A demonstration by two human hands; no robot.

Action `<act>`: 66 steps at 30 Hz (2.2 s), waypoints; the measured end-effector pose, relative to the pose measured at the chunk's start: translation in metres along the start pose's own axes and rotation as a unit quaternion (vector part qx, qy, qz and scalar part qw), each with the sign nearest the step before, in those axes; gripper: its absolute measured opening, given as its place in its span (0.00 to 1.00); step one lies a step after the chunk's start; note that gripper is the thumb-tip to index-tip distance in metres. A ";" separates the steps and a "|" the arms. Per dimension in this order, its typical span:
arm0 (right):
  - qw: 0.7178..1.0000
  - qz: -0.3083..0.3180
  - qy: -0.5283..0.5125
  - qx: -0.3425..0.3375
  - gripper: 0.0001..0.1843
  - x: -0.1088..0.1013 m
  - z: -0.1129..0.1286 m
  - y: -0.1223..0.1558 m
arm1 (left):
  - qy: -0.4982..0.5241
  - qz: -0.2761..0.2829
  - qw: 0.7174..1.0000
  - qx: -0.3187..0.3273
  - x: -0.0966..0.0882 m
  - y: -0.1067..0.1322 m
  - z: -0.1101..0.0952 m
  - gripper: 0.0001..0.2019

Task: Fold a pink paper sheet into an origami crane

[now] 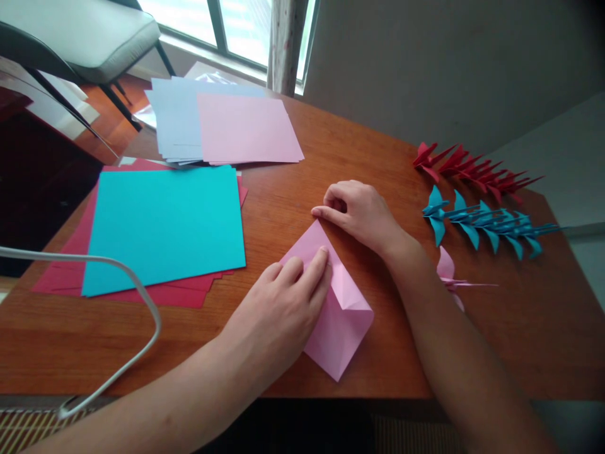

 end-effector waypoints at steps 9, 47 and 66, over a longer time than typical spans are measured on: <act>0.998 -0.019 -0.059 -0.033 0.14 -0.007 -0.001 0.037 | 0.036 0.006 0.999 -0.003 0.001 0.000 0.004 0.26; 0.992 0.025 0.091 0.079 0.09 -0.022 0.012 0.093 | 0.049 -0.135 0.969 -0.204 -0.008 0.001 0.045 0.21; 0.989 -0.005 0.141 -0.053 0.15 0.004 0.052 0.094 | 0.165 -0.230 0.921 -0.269 -0.029 0.008 0.047 0.07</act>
Point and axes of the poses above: each hand's wrist, its own y-axis away from the middle knuckle, its own x-axis out of the palm, z = x × y, the point moved 7 cm from there along -y, towards the middle knuckle, and after that the axes turned 1 degree about y, right-handed, at the moved point
